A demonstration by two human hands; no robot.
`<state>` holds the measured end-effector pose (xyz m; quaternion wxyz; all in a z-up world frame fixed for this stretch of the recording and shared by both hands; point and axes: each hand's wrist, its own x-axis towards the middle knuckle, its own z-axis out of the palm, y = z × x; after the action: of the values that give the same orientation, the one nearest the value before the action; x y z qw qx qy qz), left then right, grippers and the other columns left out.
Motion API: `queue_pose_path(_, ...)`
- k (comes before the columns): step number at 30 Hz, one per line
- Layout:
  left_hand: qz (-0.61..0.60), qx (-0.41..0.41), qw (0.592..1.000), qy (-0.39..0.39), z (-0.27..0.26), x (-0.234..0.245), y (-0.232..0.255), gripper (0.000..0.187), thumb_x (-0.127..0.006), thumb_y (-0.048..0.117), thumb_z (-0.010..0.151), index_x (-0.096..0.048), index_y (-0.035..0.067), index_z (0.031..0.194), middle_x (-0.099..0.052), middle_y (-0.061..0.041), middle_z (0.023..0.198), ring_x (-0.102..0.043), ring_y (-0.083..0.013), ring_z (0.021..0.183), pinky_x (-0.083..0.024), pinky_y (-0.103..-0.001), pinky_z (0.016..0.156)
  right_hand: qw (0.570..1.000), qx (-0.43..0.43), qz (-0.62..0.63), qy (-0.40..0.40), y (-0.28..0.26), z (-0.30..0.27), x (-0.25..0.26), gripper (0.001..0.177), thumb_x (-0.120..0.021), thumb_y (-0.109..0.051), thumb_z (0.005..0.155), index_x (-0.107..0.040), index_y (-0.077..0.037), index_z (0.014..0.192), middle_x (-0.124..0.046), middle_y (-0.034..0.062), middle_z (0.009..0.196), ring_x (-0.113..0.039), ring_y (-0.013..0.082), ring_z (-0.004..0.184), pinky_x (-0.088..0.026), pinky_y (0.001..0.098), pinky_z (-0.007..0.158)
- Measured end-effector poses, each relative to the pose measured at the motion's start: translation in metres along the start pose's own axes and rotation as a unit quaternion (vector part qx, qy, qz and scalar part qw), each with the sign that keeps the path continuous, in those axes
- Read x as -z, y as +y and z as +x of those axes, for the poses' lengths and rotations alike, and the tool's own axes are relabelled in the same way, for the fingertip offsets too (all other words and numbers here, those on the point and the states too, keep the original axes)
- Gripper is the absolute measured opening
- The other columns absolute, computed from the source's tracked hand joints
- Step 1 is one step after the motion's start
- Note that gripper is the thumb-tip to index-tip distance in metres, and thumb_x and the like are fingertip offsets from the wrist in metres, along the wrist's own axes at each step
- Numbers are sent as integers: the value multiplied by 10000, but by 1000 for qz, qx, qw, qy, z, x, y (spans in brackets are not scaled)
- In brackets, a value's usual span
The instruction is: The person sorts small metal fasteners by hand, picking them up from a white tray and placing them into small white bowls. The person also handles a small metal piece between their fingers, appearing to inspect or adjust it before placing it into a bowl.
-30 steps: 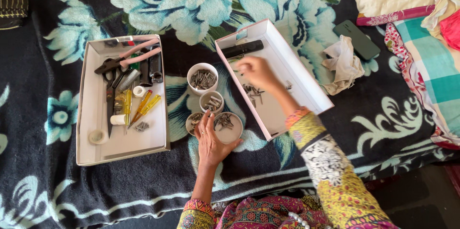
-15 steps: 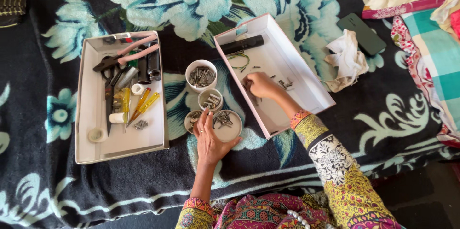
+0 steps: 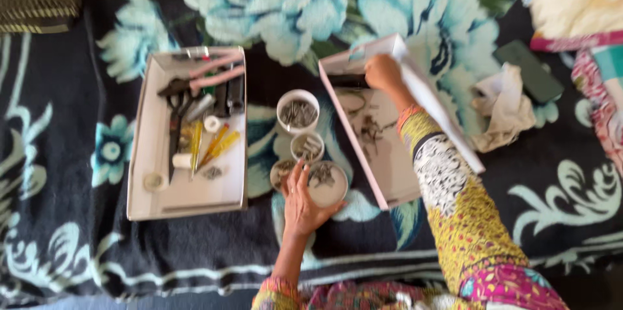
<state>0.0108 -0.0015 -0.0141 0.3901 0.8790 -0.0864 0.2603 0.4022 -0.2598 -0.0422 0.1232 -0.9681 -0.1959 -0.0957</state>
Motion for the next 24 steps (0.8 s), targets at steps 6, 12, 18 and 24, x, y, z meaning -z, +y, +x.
queue_pose_path(6,37,-13,999,-5,3,-4,-4,1232,-949,568,624,-229,95,1506,-365,-219,1563,-411,-405,1416,-279,-600,1165,986,-33,133,95,3,-16,24,144,-665,-27,791,-768,-87,872,-733,155,902,-715,359,832,-575,445,796)
queue_pose_path(12,34,-4,999,-12,3,-1,0,1200,-941,567,622,-250,97,1484,-371,-225,1539,-416,-414,1400,-277,-606,1153,988,66,89,107,-46,-26,40,313,-739,20,770,-761,-95,1060,-695,127,1096,-606,357,1110,-511,442,928)
queue_pose_path(18,25,-4,1000,-2,2,-2,0,1193,-962,526,599,-278,79,1469,-383,-226,1545,-432,-423,1384,-282,-610,1154,998,12,37,58,-50,-23,23,195,-733,-27,797,-734,-92,981,-636,166,1100,-580,359,1141,-506,458,919)
queue_pose_path(24,13,-10,1000,17,3,-2,-1,1196,-969,522,589,-294,75,1469,-393,-219,1563,-444,-432,1381,-304,-588,1171,993,25,67,89,-50,-35,30,52,-717,-37,843,-704,-28,892,-697,174,966,-644,388,964,-530,469,840)
